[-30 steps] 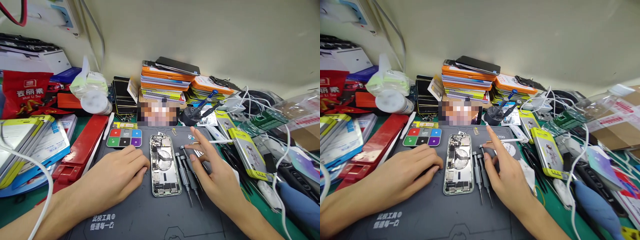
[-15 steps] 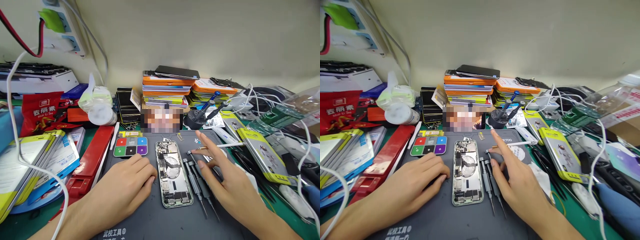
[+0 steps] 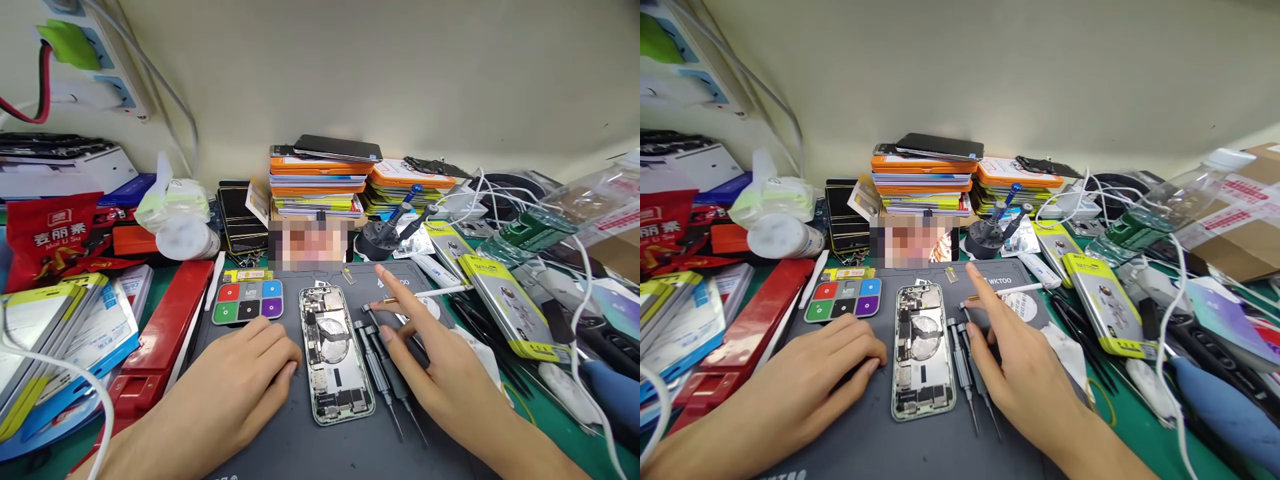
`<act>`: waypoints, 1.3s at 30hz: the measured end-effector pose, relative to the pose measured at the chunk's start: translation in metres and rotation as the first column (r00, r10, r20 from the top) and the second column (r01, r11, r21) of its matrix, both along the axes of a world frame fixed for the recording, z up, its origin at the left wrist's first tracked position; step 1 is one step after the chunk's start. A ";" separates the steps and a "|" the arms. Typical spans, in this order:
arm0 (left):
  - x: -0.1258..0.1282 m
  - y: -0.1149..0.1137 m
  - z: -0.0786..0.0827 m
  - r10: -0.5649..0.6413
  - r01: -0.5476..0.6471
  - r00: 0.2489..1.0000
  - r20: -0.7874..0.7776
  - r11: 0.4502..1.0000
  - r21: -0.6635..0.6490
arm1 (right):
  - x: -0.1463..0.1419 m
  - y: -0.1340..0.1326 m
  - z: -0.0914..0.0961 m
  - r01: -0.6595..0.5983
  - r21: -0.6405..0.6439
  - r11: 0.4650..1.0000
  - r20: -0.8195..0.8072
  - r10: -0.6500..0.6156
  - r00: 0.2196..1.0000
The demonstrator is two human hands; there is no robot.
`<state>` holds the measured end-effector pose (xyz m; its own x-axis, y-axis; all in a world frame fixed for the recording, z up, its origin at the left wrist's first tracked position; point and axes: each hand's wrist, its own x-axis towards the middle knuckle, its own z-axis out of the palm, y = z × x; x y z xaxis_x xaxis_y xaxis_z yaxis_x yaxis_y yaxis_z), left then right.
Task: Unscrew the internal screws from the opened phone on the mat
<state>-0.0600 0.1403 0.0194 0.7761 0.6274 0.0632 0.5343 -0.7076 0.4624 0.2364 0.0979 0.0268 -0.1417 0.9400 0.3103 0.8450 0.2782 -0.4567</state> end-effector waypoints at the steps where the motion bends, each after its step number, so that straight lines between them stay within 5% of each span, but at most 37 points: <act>1: 0.000 0.000 -0.001 0.000 0.000 1.000 0.004 1.000 0.002 | 0.000 0.000 0.000 0.001 0.002 1.000 -0.001 -0.001 1.000; 39: -0.003 0.000 -0.004 -0.018 0.012 0.997 0.071 0.996 0.091 | -0.002 -0.004 0.002 -0.036 -0.025 0.999 0.009 0.037 0.999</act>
